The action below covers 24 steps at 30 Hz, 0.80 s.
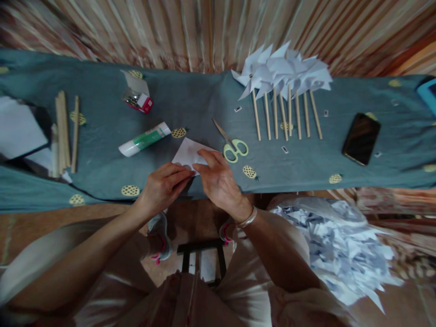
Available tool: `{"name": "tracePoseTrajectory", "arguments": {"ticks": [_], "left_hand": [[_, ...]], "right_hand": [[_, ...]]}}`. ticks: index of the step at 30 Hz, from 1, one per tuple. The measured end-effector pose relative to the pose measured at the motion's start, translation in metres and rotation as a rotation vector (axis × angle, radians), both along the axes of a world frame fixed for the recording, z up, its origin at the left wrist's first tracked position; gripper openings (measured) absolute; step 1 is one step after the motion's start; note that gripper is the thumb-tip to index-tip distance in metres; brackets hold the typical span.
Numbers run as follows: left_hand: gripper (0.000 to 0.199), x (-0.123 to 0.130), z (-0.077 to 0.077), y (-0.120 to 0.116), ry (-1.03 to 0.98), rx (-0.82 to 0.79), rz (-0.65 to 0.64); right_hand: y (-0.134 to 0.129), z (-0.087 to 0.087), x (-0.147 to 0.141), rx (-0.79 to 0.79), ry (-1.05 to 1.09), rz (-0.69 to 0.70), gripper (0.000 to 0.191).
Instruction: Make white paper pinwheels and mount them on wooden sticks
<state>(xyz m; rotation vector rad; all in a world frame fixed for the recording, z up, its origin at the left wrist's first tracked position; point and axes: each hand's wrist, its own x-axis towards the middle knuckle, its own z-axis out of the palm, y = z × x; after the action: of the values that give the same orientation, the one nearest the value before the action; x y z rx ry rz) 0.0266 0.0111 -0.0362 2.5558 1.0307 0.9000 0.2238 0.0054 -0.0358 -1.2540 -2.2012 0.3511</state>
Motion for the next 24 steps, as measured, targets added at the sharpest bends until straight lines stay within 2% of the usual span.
{"name": "tracePoseTrajectory", "arguments": {"ticks": [8,14,17,24], "left_hand": [[0.016,0.001,0.003,-0.001,0.045,0.009,0.003],[0.016,0.002,0.000,0.000,0.050,0.046,0.017],[0.016,0.002,-0.001,0.000,0.062,0.040,0.012],[0.020,-0.016,0.005,0.010,0.159,0.080,0.036]], "right_hand": [[-0.004,-0.001,-0.010,-0.022,-0.088,-0.028,0.031],[0.001,0.000,0.000,-0.005,0.012,-0.048,0.035],[0.005,0.001,0.006,-0.015,-0.005,-0.089,0.041],[0.009,0.006,0.014,-0.044,-0.025,-0.133,0.044]]}}
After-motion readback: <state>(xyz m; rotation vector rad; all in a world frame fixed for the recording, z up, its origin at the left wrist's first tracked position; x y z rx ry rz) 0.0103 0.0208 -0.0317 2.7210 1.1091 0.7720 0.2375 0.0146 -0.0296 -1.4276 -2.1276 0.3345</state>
